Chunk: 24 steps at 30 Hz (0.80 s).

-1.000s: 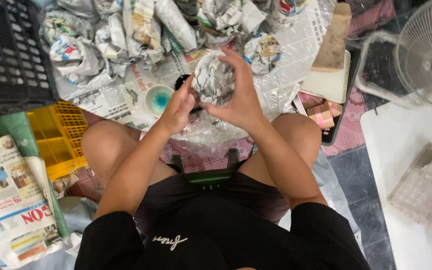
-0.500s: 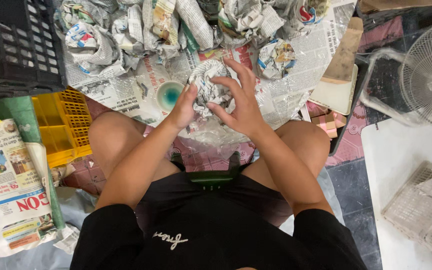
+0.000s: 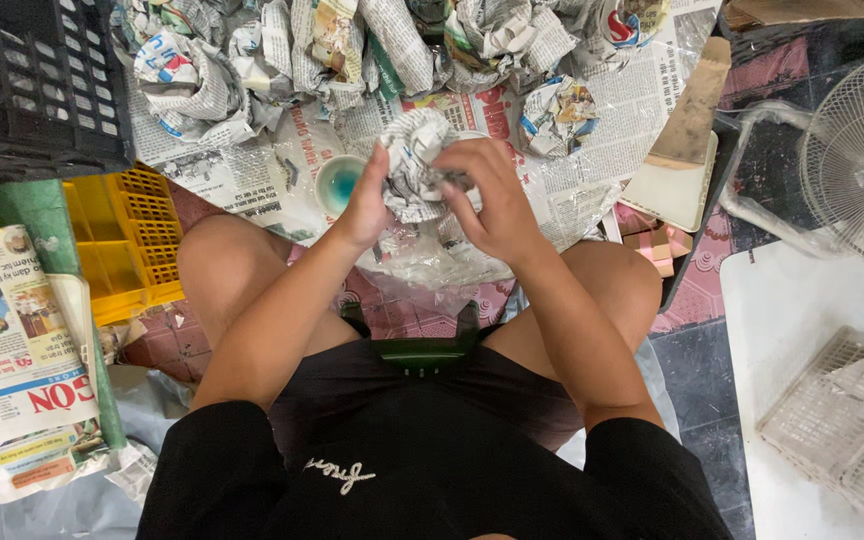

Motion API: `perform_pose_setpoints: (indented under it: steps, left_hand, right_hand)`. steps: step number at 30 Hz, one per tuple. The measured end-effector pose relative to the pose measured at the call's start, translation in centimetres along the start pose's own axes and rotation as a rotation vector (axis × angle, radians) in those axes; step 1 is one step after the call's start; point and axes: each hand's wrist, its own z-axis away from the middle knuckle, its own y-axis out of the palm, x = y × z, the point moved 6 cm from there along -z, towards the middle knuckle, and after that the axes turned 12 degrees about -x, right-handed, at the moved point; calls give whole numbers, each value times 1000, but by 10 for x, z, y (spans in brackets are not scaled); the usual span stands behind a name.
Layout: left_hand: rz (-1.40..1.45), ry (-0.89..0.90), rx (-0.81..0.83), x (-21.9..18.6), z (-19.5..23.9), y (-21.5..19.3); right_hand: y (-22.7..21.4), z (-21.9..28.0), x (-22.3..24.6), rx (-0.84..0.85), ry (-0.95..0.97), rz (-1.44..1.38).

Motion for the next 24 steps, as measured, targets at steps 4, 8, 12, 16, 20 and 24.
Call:
perform_pose_setpoints:
  steps: [4, 8, 12, 16, 20, 24]
  left_hand:
    - [-368, 159, 18, -5, 7, 8]
    - [-587, 173, -29, 0, 4, 4]
    - [-316, 148, 30, 1, 3, 2]
    - [-83, 67, 5, 7, -1, -16]
    - [216, -10, -29, -2, 1, -15]
    - [381, -39, -92, -12, 7, -12]
  right_hand:
    - [-2, -3, -8, 36, 122, 20]
    - [-6, 0, -15, 53, 153, 10]
    - [-13, 7, -33, -80, 200, -167]
    - [-13, 24, -62, -253, 387, -523]
    - [-18, 28, -83, -348, 432, -617]
    - [-22, 27, -91, -421, 562, -718]
